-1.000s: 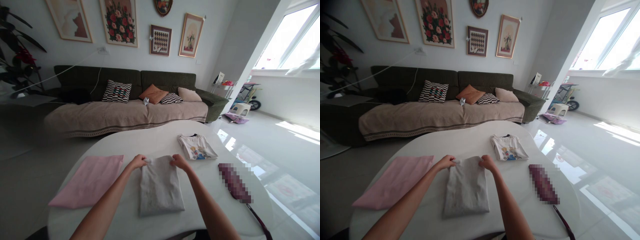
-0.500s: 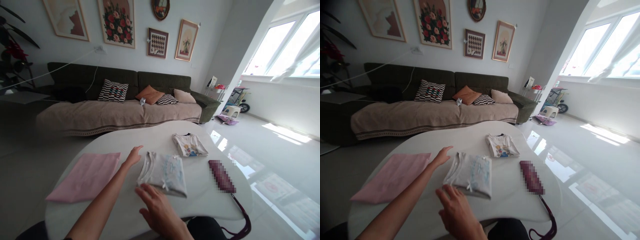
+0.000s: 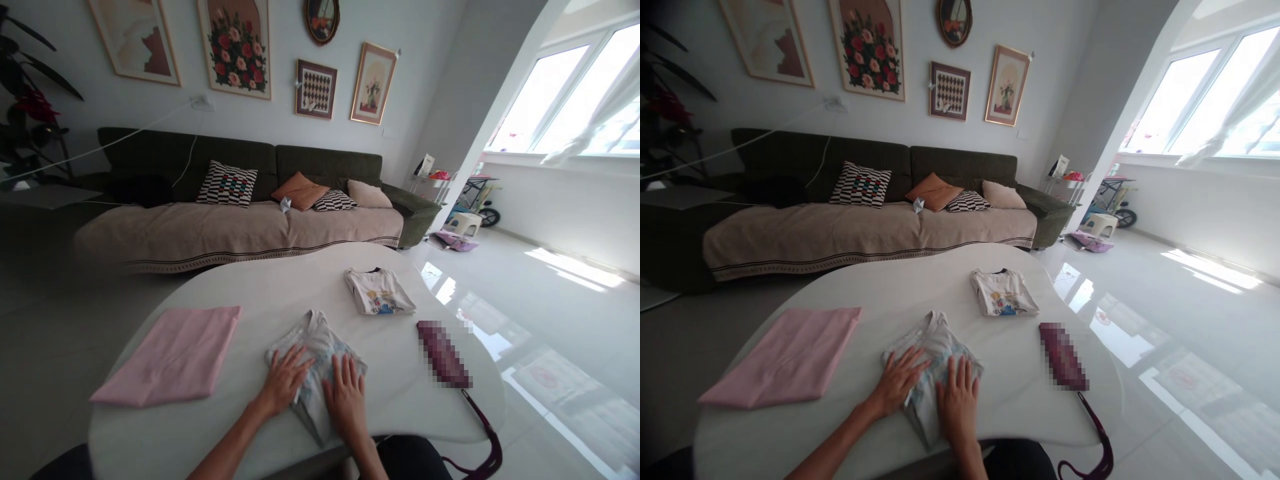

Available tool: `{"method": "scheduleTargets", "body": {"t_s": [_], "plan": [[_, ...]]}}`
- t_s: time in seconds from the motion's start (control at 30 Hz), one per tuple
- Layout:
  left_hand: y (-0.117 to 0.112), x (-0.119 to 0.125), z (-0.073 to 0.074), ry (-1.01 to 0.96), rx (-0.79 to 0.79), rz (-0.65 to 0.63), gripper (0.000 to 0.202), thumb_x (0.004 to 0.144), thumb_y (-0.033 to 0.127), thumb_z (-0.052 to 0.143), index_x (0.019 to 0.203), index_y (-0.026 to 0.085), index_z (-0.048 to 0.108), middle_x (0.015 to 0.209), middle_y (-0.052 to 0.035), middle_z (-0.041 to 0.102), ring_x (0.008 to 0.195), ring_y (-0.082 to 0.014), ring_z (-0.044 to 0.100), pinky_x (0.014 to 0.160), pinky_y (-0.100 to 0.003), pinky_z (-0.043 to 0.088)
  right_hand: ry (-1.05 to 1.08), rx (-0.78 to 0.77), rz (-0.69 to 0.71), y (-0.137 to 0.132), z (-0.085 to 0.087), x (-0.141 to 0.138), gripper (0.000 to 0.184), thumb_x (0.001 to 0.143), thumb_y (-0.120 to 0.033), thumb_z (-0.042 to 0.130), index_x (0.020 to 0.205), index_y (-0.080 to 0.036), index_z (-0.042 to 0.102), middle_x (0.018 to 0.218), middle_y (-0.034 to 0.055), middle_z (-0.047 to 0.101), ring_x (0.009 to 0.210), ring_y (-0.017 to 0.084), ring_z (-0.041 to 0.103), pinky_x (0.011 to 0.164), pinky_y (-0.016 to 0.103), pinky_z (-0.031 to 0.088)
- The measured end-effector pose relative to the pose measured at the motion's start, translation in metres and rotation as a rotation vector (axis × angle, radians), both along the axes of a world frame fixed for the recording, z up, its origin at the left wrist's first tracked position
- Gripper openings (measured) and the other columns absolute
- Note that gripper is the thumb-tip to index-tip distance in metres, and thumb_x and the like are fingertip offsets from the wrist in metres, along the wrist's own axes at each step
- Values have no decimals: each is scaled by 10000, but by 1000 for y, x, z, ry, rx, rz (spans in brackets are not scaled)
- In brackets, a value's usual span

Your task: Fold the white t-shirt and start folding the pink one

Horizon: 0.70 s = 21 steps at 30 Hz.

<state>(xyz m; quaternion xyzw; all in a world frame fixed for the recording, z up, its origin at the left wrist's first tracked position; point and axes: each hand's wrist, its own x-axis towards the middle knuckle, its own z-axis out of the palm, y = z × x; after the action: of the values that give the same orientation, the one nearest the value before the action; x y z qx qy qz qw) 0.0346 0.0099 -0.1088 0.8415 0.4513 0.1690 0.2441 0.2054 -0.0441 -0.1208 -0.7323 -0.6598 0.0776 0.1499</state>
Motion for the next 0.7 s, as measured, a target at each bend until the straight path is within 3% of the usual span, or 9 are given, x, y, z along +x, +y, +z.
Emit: {"method": "scheduleTargets", "body": {"t_s": [0.1,0.17,0.23,0.33,0.4,0.47,0.6,0.7], "plan": [[36,-20,5,27,19,50,371,886,272,310,1173,353,532,1299,25,491,1283,-217,306,1059,-563,58,50,7,18,-32,-22,-32,631,819,-435,439,1358,-123,337,1408,166,275,1305,352,197,1005,532,250],[48,-29,6,11,99,226,368,835,213,378,1152,272,556,1283,-26,504,1269,-217,328,1074,-503,138,120,27,111,-47,-35,-43,631,790,-416,492,1357,-180,347,1400,145,305,1285,358,252,975,513,316],[44,-36,1,-39,189,438,391,809,195,381,1170,175,530,1275,-101,491,1243,-213,365,1061,-415,244,191,98,146,-54,-39,-41,562,799,-382,483,1335,-254,371,1373,113,367,1249,333,339,946,477,370],[12,-42,-14,-107,185,622,462,813,310,378,1204,76,453,1176,-176,521,1140,-232,476,978,-362,374,254,187,-41,-45,-25,-22,435,855,-373,374,1262,-230,428,1252,142,493,1158,301,455,924,440,395],[-12,-46,-21,-123,104,630,537,787,398,411,1205,62,425,1109,-183,546,1052,-248,538,908,-361,434,267,144,-198,-31,-9,-11,387,870,-375,328,1174,-183,474,1117,171,562,1058,301,525,870,423,423],[-27,-49,-23,-110,41,642,580,751,445,443,1186,62,426,1071,-186,559,1002,-258,563,866,-365,455,264,54,-255,-16,4,-8,322,859,-357,356,1086,-181,502,1009,159,596,961,290,571,796,392,450],[-23,-57,-15,-43,-100,718,543,691,488,485,1055,85,502,1000,-192,602,973,-293,580,852,-374,447,268,-78,-195,5,14,-18,199,801,-266,432,979,-231,514,917,88,633,896,251,599,741,331,447],[-11,-55,-9,-142,-343,635,356,648,413,546,905,167,553,933,-126,661,919,-273,614,811,-335,463,344,-60,-188,9,15,-13,167,778,-216,429,915,-233,522,902,69,644,884,221,608,746,290,434]]}}
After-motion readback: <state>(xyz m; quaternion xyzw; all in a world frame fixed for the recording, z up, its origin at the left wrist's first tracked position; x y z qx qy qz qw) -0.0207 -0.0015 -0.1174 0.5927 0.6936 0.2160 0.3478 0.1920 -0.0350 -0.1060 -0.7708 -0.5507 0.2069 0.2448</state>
